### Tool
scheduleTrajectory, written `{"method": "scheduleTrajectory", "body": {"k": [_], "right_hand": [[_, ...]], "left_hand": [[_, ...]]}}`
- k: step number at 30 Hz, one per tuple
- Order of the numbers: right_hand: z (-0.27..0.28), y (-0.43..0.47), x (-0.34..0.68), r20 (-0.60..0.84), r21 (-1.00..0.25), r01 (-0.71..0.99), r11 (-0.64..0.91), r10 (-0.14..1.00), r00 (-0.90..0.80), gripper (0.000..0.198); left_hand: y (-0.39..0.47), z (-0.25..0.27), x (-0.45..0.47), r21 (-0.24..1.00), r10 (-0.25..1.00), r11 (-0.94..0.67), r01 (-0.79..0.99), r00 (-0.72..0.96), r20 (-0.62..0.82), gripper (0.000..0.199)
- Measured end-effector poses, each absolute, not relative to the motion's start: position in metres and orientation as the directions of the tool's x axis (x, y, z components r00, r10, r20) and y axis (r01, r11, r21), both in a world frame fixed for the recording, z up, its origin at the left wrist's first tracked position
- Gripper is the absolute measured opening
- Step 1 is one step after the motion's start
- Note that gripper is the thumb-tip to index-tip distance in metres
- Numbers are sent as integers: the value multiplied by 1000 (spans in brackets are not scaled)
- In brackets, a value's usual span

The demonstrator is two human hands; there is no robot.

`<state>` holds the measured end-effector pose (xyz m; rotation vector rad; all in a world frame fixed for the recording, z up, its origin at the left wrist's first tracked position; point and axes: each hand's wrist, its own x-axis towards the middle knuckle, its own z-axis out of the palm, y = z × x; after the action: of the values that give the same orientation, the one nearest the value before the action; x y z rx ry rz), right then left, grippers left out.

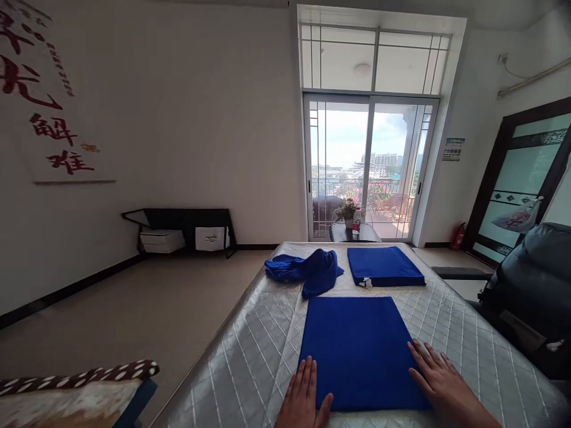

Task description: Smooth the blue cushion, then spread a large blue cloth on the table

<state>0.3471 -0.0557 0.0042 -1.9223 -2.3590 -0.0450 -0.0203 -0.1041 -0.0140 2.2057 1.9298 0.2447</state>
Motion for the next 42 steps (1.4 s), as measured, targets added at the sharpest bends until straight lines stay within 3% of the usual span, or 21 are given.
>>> {"method": "scheduleTrajectory", "body": {"k": [5,9,18,22,26,30,35,42], "right_hand": [[19,-23,330,100,-37,978,205,975,-200,62],[4,-12,318,127,-114,983,142,984,-127,67],[5,-17,327,60,-208,969,135,990,-125,67],[9,-17,327,36,-217,967,134,991,-130,68],[8,-17,327,29,-210,967,141,990,-138,66],[8,-17,329,23,-183,970,160,987,-158,63],[9,-19,330,4,-154,964,215,976,-217,57],[14,-18,327,-9,-191,973,132,991,-136,63]], "left_hand": [[-101,-13,-19,232,991,-102,967,119,-64,79],[-97,-18,-22,203,994,-37,978,56,-91,80],[-96,-14,-28,233,999,21,972,-12,-40,77],[-96,2,4,197,983,-184,963,181,34,72],[-81,27,71,187,897,-440,878,441,36,70],[-48,40,141,179,802,-597,782,575,160,63],[-19,19,183,182,815,-575,797,539,214,60],[-16,5,154,146,860,-502,852,474,189,63]]}}
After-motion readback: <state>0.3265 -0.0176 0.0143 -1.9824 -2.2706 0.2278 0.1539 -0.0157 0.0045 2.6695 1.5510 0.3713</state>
